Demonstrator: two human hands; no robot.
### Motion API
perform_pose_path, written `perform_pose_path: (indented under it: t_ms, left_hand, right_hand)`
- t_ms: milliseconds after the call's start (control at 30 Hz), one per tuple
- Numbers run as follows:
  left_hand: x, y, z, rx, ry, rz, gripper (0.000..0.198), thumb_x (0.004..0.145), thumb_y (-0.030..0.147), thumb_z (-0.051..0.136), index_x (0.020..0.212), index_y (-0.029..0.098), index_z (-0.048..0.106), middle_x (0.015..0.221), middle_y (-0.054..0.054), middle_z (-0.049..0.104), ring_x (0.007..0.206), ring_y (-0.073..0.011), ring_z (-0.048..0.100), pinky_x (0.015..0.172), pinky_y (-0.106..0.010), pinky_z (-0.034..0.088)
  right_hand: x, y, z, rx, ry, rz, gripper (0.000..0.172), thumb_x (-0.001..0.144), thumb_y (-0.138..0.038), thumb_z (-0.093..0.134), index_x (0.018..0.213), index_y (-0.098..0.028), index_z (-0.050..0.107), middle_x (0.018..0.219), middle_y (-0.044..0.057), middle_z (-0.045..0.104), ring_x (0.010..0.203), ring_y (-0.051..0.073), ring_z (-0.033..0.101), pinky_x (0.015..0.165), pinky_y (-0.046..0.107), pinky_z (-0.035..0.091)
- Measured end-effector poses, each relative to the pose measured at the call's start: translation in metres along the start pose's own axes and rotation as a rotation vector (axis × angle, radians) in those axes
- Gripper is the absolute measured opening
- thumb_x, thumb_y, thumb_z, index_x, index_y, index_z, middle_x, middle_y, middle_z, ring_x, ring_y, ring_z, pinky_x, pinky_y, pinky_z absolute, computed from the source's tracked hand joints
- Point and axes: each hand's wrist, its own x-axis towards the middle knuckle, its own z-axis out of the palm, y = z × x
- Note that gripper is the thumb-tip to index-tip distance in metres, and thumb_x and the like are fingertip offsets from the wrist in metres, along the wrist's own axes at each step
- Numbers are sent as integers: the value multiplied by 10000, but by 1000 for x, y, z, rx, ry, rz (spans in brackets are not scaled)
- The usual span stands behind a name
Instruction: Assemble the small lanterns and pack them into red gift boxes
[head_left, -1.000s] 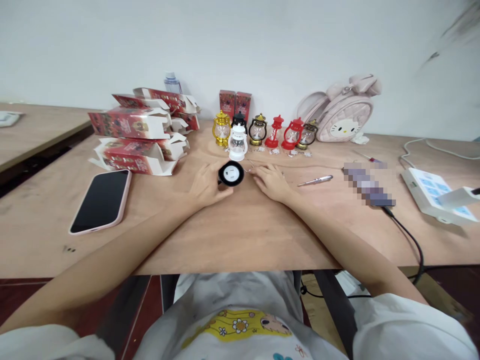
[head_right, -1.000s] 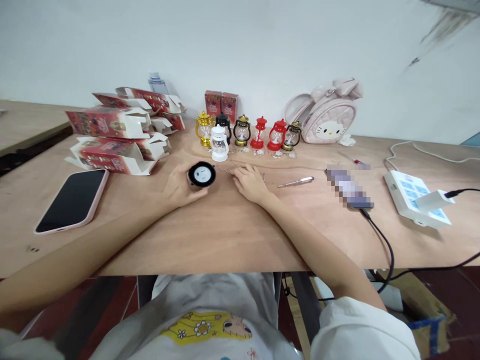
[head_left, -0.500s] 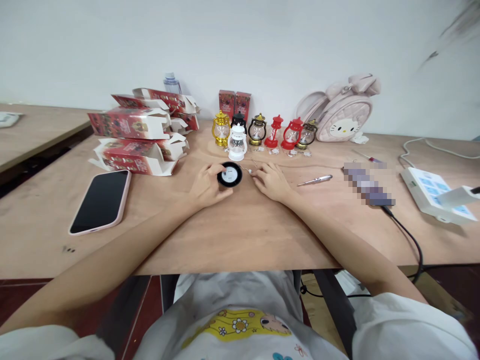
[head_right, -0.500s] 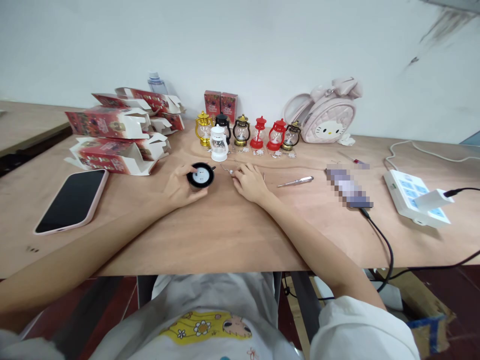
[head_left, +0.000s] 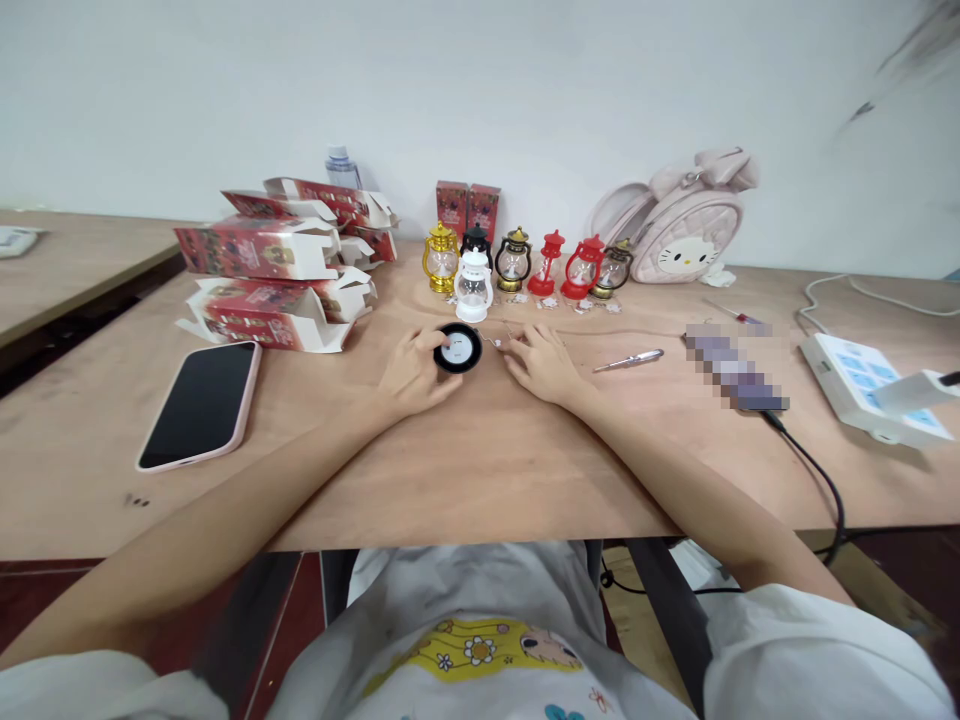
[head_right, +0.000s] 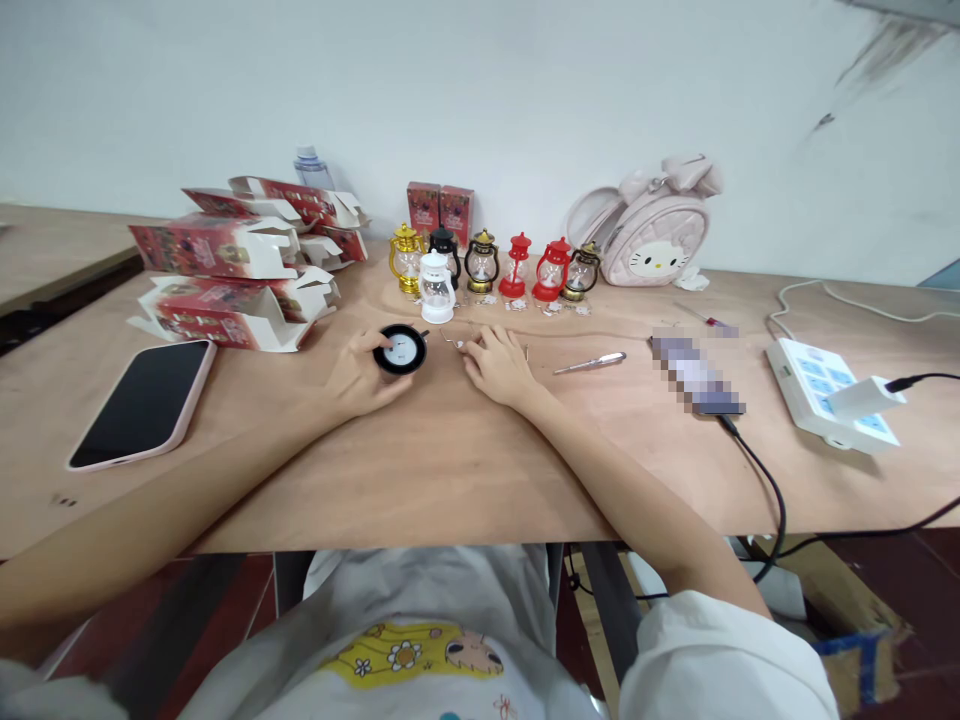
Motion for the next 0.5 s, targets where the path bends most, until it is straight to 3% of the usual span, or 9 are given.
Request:
perform_pose_path:
  t_ms: [167, 500]
  left_hand:
    - [5, 4, -4, 16, -4, 26, 401, 833, 297, 588, 1104, 236, 299, 1263, -162, 566, 1126, -285, 614, 827, -466, 515]
    - [10, 13, -11, 12, 20, -6, 373, 842, 289, 586, 1064, 270, 287, 1262, -140, 559, 1152, -276, 605, 827, -497, 547]
  right_hand:
    - [0, 0, 1, 7, -14, 35, 338, 935, -265, 460, 1215, -173, 626, 1164, 138, 582, 1063, 299, 460, 908, 419, 374]
    - [1, 1, 1, 23, -31, 21, 354, 942, -261, 440, 1232, -197, 633, 1133, 141, 579, 1042, 301, 473, 890, 431, 390]
